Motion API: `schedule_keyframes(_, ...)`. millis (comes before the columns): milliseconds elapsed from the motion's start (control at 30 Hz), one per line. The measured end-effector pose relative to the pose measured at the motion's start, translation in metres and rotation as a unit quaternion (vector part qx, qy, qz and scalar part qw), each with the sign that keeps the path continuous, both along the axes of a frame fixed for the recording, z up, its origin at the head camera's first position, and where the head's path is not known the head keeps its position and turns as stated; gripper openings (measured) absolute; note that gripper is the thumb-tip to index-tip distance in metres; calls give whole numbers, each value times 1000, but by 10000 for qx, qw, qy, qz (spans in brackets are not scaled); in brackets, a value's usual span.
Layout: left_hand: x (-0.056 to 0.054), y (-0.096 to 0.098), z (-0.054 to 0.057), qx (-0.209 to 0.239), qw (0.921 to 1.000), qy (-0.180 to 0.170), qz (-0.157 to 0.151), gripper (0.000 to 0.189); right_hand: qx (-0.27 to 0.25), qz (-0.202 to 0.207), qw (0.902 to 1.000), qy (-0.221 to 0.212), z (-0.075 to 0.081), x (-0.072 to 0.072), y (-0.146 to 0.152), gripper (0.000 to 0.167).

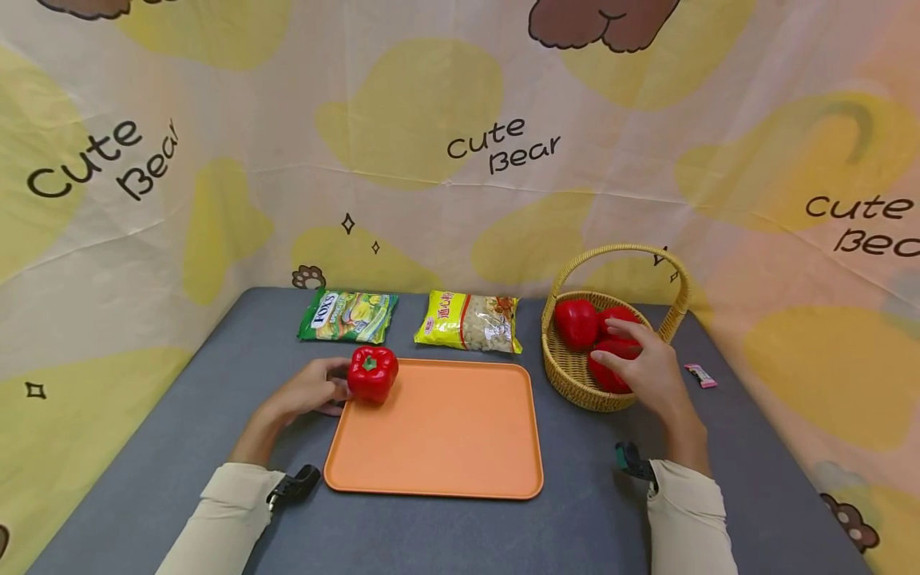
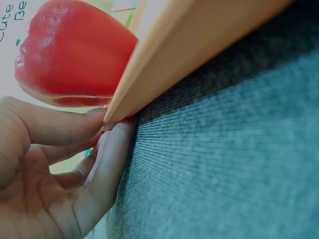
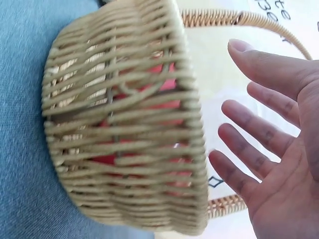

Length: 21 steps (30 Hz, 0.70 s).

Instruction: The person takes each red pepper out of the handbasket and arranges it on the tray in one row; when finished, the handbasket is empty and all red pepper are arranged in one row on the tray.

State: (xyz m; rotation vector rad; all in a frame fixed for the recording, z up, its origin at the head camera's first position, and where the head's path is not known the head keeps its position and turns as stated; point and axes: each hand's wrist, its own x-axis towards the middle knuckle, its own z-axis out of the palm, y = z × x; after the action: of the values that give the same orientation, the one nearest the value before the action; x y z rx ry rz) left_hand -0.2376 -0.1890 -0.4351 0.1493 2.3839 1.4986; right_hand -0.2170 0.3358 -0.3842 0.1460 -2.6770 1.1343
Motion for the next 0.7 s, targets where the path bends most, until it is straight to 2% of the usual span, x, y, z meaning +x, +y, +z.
schedule_keyframes(200, -1, 0, -2, 72, 10000, -1, 5, 58, 286, -144, 9995, -71, -4, -2, 7, 68)
schedule_keyframes(400, -2, -1, -3, 111, 9999, 5, -2, 59, 486, -112, 9986, -193, -9, -6, 8, 70)
schedule_keyframes(700, -3, -1, -3, 136, 9999, -22, -23, 59, 371, 80, 9992, 134, -16, -10, 4, 64)
